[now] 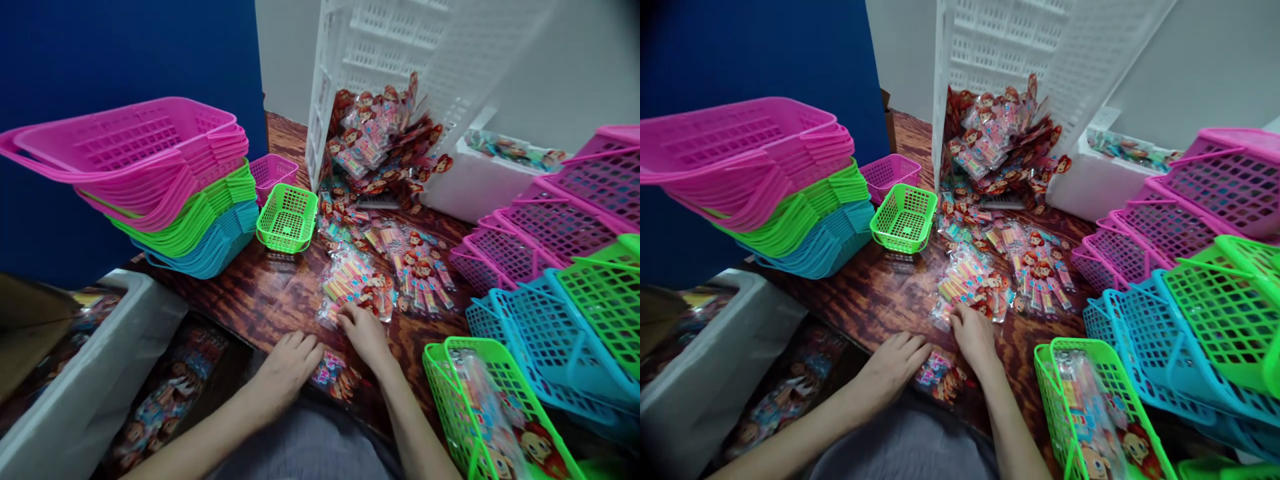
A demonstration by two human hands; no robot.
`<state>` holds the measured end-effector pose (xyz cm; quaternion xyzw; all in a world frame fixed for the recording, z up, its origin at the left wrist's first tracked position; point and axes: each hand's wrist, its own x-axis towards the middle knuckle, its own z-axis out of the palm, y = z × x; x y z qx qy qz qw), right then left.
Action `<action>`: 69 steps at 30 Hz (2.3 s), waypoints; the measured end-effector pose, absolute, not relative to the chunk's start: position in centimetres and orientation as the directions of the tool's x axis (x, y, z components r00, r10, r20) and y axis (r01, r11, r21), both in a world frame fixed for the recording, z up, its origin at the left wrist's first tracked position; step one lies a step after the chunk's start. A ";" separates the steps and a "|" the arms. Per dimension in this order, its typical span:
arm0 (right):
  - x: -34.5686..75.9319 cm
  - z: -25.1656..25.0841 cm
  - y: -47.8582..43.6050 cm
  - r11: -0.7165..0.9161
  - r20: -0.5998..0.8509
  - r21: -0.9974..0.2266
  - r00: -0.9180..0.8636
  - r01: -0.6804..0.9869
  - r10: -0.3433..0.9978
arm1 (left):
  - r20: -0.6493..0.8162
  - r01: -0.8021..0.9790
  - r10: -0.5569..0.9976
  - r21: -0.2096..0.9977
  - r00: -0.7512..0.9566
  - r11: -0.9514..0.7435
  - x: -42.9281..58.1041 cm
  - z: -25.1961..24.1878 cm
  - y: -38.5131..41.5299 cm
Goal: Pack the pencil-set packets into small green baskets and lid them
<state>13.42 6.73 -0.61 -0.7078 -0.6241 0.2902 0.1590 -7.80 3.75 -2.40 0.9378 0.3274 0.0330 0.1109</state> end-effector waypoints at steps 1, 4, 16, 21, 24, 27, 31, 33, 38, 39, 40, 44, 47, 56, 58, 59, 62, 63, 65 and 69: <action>13.7 -0.6 6.7 -0.169 -0.194 -0.603 0.062 0.780 0.979 | -0.013 0.611 0.625 0.226 0.780 -0.758 -7.8 -2.3 3.7; 14.7 -0.6 6.5 -0.149 -0.135 -0.702 0.075 0.696 0.988 | -0.029 0.618 0.629 0.232 0.777 -0.752 -7.6 -2.0 3.7; 13.8 -0.2 5.3 0.025 -0.017 -0.298 -0.031 0.954 0.999 | -0.053 0.607 0.615 0.248 0.787 -0.755 -7.9 -1.2 3.7; 13.4 -0.7 4.0 -0.044 -0.163 -0.298 -0.006 0.954 0.987 | -0.033 0.576 0.591 0.271 0.806 -0.771 -8.1 -0.8 4.4; 13.5 -0.2 4.3 -0.019 -0.196 -0.381 -0.060 0.924 0.979 | -0.036 0.578 0.594 0.285 0.803 -0.765 -7.9 -0.5 4.5; 13.4 0.9 5.0 0.015 -0.135 -0.475 -0.089 0.880 0.987 | -0.043 0.573 0.591 0.311 0.805 -0.758 -7.9 -0.4 4.6; 13.2 1.6 5.7 0.026 -0.141 -0.433 -0.096 0.901 0.985 | 0.017 0.552 0.592 0.343 0.806 -0.760 -7.9 -0.6 4.8; 13.1 1.3 5.5 0.025 -0.162 -0.382 -0.093 0.924 0.982 | 0.015 0.554 0.597 0.357 0.802 -0.752 -8.0 -0.8 4.9; 13.0 0.5 3.9 0.026 -0.051 -0.506 -0.060 0.862 0.997 | 0.096 0.547 0.655 0.467 0.749 -0.695 -8.5 -1.1 4.9; 12.9 0.6 3.5 0.026 -0.041 -0.574 -0.061 0.818 0.997 | 0.112 0.544 0.669 0.492 0.735 -0.680 -8.7 -1.1 4.9; 12.8 0.6 3.1 0.023 -0.056 -0.647 -0.078 0.762 0.995 | 0.119 0.541 0.679 0.513 0.724 -0.667 -8.8 -1.1 4.9; 12.5 0.7 1.7 -0.042 -0.195 -0.811 -0.201 0.584 0.960 | 0.147 0.530 0.703 0.555 0.696 -0.641 -9.3 -1.2 5.0; 12.5 0.3 1.3 -0.054 -0.217 -0.812 -0.214 0.582 0.952 | 0.171 0.527 0.735 0.593 0.656 -0.609 -9.7 -1.4 5.1; 12.6 0.1 1.5 -0.100 -0.259 -0.835 -0.226 0.542 0.939 | 0.176 0.511 0.778 0.664 0.603 -0.546 -10.3 -1.4 5.0; 12.6 0.1 1.6 -0.126 -0.270 -0.837 -0.200 0.533 0.942 | 0.177 0.506 0.776 0.668 0.606 -0.547 -10.5 -1.4 4.9; 12.7 0.0 1.6 -0.138 -0.276 -0.836 -0.191 0.532 0.942 | 0.182 0.501 0.777 0.673 0.602 -0.545 -10.5 -1.4 4.8; 12.7 0.0 1.7 -0.151 -0.290 -0.826 -0.179 0.544 0.940 | 0.203 0.489 0.794 0.693 0.573 -0.530 -10.6 -1.5 4.7; 12.7 0.1 1.7 -0.151 -0.293 -0.821 -0.180 0.551 0.939 | 0.205 0.491 0.801 0.697 0.562 -0.523 -10.6 -1.6 4.7; 12.8 0.3 1.7 -0.146 -0.292 -0.816 -0.182 0.560 0.939 | 0.206 0.497 0.810 0.699 0.549 -0.515 -10.6 -1.7 4.6; 13.1 0.5 1.6 -0.088 -0.253 -0.822 -0.223 0.563 0.941 | 0.205 0.503 0.815 0.697 0.543 -0.510 -10.6 -1.8 4.6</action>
